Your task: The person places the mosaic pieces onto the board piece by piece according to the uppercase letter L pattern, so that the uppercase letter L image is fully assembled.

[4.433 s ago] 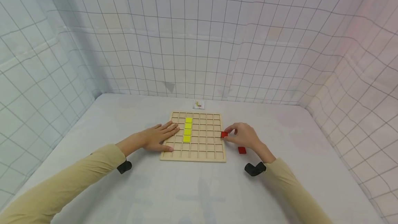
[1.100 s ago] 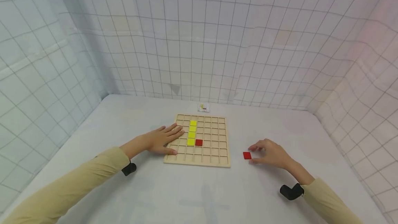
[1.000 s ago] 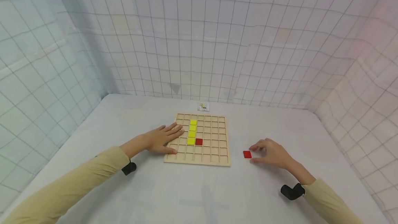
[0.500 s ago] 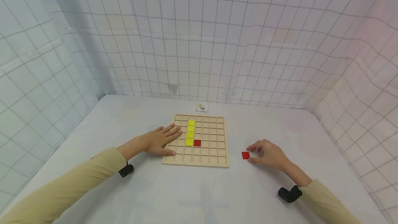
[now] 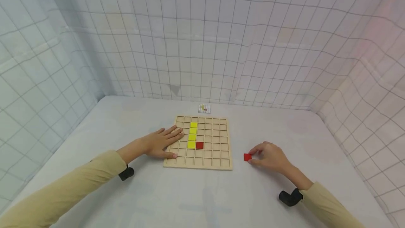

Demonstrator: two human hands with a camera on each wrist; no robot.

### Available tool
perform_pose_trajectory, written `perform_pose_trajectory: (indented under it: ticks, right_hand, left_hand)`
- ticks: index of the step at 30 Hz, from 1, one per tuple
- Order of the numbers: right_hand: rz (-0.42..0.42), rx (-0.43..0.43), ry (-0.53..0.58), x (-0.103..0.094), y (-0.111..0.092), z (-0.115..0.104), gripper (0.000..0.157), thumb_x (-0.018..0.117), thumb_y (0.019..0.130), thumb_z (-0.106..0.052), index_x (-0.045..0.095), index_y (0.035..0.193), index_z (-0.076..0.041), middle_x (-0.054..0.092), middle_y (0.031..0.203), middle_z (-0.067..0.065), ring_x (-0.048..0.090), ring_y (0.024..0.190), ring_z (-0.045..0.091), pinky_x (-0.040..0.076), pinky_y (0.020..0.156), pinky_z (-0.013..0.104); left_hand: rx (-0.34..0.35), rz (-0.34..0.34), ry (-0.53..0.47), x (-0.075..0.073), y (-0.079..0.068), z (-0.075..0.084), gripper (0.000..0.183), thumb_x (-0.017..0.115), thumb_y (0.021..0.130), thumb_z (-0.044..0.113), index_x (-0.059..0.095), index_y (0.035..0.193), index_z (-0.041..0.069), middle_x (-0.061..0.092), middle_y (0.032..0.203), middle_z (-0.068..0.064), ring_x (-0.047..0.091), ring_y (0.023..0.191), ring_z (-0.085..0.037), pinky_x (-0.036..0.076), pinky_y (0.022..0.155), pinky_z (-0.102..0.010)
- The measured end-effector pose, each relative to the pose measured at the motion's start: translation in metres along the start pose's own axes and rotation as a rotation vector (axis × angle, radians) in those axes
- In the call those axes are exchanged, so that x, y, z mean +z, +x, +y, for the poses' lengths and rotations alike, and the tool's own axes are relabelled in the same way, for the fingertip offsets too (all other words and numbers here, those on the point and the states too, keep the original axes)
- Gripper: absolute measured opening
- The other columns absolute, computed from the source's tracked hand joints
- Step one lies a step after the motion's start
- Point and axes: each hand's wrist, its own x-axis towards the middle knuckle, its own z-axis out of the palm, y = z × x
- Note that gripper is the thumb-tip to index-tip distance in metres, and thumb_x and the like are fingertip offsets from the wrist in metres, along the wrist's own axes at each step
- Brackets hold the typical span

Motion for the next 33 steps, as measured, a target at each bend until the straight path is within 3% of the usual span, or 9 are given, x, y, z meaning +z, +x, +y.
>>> perform_pose_trajectory:
  ticks: [16,24,33]
  right_hand:
    - [0.083,-0.022,0.12,0.008,0.034,-0.026,0.015,0.081,0.074,-0.023,0.077,0.087,-0.019,0.073,0.084,-0.007,0.06,0.073,0.008,0.046,0.061,0.021]
    - [0.058,-0.066,0.172,0.014,0.064,-0.052,0.024,0.083,0.073,-0.033,0.078,0.089,-0.017,0.074,0.083,-0.007,0.06,0.074,0.008,0.045,0.06,0.02]
    - [-0.03,-0.057,0.194,0.027,0.088,-0.077,0.028,0.082,0.074,-0.036,0.077,0.092,-0.015,0.074,0.084,-0.006,0.06,0.072,0.006,0.045,0.06,0.02]
  left_hand:
    - [-0.006,0.002,-0.004,0.002,0.0,-0.001,0.088,0.038,0.091,0.07,0.008,0.157,0.021,0.003,0.164,-0.002,-0.002,0.151,-0.027,0.015,0.118,-0.058]
    - [-0.014,-0.004,-0.019,-0.001,-0.003,0.0,0.088,0.039,0.091,0.07,0.007,0.157,0.021,0.003,0.164,-0.002,-0.002,0.151,-0.027,0.014,0.118,-0.058]
    - [-0.008,0.004,-0.016,0.002,-0.001,-0.001,0.089,0.038,0.09,0.071,0.007,0.157,0.021,0.003,0.164,-0.002,-0.002,0.151,-0.026,0.015,0.117,-0.058]
